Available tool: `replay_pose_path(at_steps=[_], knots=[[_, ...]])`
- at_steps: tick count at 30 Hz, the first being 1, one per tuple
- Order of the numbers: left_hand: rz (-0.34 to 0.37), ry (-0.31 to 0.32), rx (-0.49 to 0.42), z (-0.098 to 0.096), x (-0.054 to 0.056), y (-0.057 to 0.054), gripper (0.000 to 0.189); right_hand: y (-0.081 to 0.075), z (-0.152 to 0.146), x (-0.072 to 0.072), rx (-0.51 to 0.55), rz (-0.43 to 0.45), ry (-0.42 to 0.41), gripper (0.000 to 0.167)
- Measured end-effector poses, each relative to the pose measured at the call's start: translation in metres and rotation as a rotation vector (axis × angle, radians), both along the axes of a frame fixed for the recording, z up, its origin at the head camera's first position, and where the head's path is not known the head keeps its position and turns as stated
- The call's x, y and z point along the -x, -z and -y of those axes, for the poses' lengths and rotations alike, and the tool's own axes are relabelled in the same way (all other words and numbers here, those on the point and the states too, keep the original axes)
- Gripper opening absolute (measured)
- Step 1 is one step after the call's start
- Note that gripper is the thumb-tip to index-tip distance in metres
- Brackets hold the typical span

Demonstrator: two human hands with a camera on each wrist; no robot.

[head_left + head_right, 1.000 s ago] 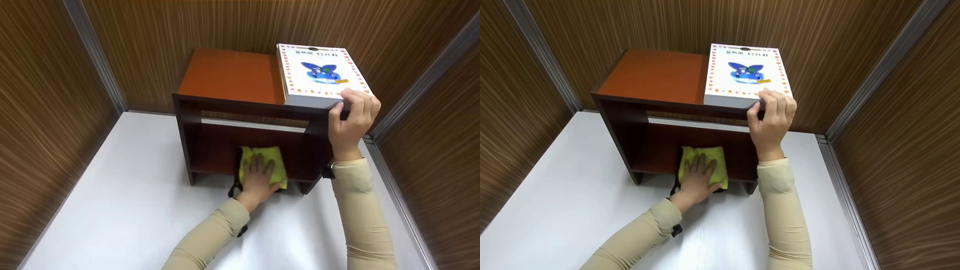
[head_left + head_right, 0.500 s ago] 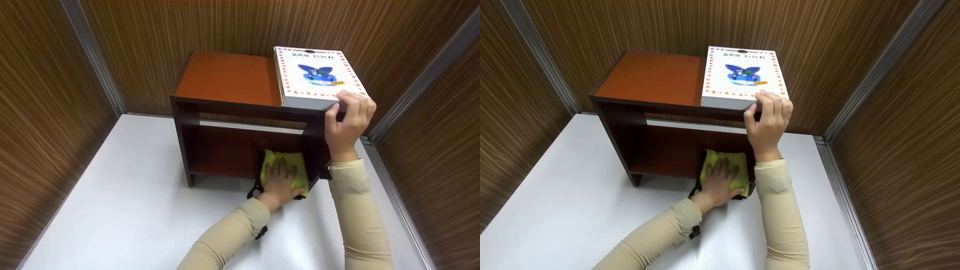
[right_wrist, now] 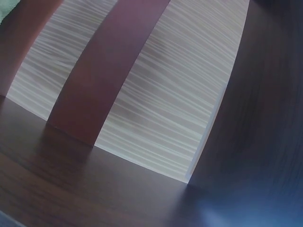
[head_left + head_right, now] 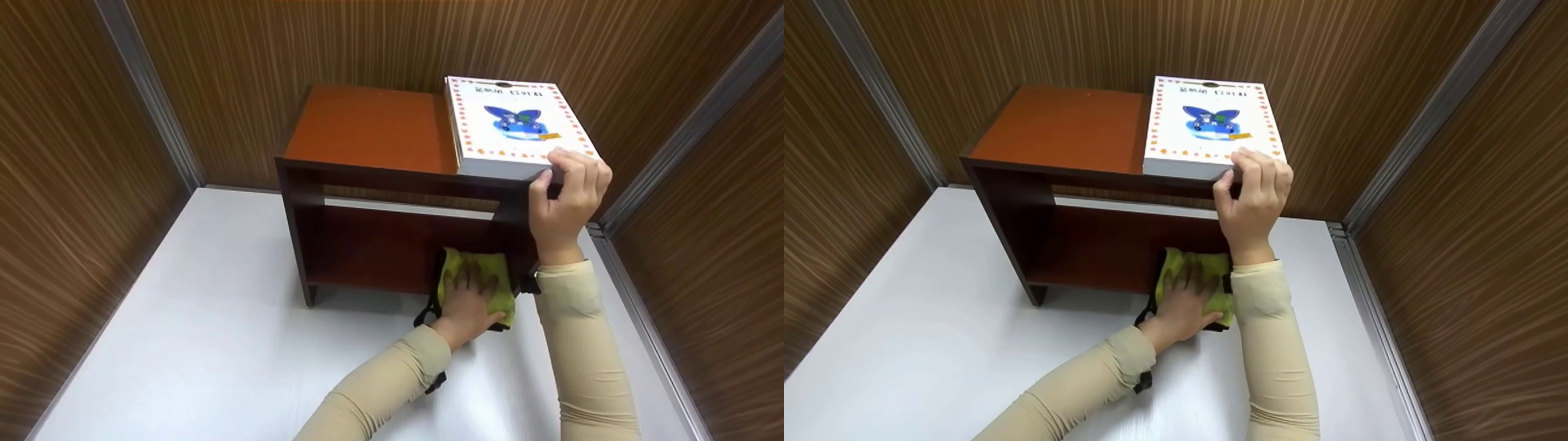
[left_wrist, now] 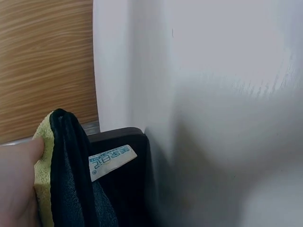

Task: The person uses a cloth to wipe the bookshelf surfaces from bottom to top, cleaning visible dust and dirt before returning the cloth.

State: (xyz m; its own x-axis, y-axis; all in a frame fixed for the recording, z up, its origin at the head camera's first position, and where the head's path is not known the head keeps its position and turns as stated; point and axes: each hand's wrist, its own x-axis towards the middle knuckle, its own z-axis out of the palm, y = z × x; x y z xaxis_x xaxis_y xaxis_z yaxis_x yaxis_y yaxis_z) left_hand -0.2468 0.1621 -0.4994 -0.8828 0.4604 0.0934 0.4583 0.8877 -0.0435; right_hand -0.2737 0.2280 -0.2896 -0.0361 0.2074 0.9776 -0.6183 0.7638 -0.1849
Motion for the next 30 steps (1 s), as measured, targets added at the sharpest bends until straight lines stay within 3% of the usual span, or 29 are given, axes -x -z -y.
replay_pose_path(at_steps=[7, 13, 16, 22, 25, 30], knots=[[0.039, 0.007, -0.032, 0.008, 0.002, -0.001, 0.076, 0.002, -0.003, 0.001, -0.01, 0.016, 0.003, 0.019], [0.104, -0.033, -0.099, 0.039, 0.005, -0.005, 0.071, 0.005, -0.003, 0.003, -0.018, 0.033, 0.004, 0.019], [0.049, -0.047, -0.162, 0.062, 0.007, -0.002, 0.065, 0.004, -0.002, 0.002, -0.02, 0.039, 0.0, 0.019], [-0.17, -0.03, -0.323, 0.115, 0.007, 0.012, 0.054, 0.001, -0.002, -0.002, -0.015, 0.036, -0.001, 0.019], [-0.182, -0.048, -0.372, 0.141, 0.009, 0.014, 0.054, 0.001, -0.003, -0.002, -0.015, 0.038, 0.003, 0.019], [-0.129, -0.098, -0.399, 0.177, 0.014, 0.013, 0.058, 0.003, -0.006, 0.0, -0.012, 0.044, 0.011, 0.02]])
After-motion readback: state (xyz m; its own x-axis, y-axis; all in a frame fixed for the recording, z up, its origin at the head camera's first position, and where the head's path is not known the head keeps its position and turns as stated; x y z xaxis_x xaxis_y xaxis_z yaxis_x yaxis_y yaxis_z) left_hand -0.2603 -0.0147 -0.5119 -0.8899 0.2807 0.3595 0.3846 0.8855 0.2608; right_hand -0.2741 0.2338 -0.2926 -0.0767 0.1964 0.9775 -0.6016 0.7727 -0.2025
